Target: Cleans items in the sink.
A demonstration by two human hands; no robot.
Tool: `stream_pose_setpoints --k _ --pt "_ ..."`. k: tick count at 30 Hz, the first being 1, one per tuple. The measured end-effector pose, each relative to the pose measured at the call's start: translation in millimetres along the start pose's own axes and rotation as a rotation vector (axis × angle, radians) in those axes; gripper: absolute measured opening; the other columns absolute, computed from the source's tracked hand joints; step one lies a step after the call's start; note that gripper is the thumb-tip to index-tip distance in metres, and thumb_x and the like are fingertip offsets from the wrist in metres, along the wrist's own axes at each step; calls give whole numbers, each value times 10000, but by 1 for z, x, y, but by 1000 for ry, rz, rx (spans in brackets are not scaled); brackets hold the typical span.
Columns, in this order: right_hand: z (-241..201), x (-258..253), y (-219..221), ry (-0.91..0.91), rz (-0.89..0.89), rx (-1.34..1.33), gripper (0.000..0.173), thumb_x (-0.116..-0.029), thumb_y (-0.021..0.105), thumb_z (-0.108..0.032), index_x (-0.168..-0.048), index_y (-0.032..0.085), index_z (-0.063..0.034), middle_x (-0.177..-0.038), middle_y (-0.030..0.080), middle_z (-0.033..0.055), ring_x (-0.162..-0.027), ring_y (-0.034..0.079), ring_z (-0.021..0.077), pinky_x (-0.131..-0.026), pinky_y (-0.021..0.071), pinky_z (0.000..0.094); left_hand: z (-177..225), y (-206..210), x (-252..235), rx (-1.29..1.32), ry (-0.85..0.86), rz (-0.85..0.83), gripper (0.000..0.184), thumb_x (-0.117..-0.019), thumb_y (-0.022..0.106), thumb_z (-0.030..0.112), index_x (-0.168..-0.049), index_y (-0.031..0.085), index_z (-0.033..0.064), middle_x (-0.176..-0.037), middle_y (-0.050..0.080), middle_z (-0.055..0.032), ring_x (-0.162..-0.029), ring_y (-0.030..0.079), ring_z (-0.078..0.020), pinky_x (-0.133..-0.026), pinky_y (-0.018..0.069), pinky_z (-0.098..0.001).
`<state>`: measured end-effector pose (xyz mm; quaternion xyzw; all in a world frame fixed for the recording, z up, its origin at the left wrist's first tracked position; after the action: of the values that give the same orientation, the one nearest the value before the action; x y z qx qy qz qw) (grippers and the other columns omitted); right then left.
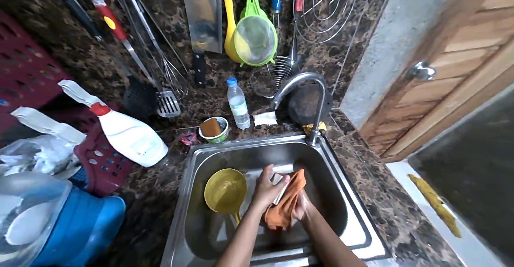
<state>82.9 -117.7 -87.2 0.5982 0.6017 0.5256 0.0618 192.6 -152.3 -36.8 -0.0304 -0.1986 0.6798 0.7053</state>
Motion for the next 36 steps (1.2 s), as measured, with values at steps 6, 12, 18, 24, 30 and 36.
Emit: stream_pose_setpoints --k 6,12,18,24,30,36 --pt "11 -16 -2 6 91 -98 781 -1037 56 -655 -1186 569 -87 -928 676 132 -838 674 251 -712 576 458 -105 -105 -34 -83 -310 428 382 -1081 499 216 -1295 623 -76 -1349 590 -307 -1300 548 -415 -1106 414 -561" --pt "30 -33 7 32 211 -141 699 -1066 71 -576 -1126 555 -75 -866 627 118 -768 631 238 -654 541 438 -168 -118 -43 237 -543 467 398 -1112 403 217 -1301 582 -84 -1280 623 -260 -1131 616 -329 -960 504 -470" --pt "42 -53 18 100 178 -144 662 -1077 86 -551 -1159 544 -80 -896 621 104 -797 625 217 -687 541 427 -61 -60 -23 441 -469 -179 367 -1111 341 207 -1076 623 -24 -907 708 -108 -785 701 -195 -756 591 -343" --pt "41 -54 10 108 130 -163 564 -1080 157 -498 -1032 550 -96 -785 617 82 -703 629 213 -617 544 416 -123 -128 -56 -292 -356 280 382 -1090 465 207 -1302 631 -64 -1317 629 -279 -1245 605 -379 -1088 445 -530" --pt "34 -47 8 105 147 -184 566 -1077 177 -514 -1020 557 -98 -780 622 88 -693 633 215 -605 547 410 -114 -68 -34 733 -549 131 337 -1104 320 227 -1199 547 -3 -978 658 -111 -780 661 -162 -705 569 -297" --pt "14 -6 32 -7 95 43 529 -1107 210 -476 -1190 576 -102 -994 652 85 -897 646 180 -749 555 387 -39 16 -10 101 -72 114 463 -1091 438 287 -1429 528 -16 -1408 551 -256 -1322 520 -351 -1112 415 -523"
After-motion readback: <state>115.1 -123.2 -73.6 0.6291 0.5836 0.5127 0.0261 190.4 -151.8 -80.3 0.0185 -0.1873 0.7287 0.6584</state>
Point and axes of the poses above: each hand's wrist, its own x-axis away from the middle knuckle, its own y-axis out of the palm, z = x × y, the point moved 7 cm from there along -x, towards the middle knuckle
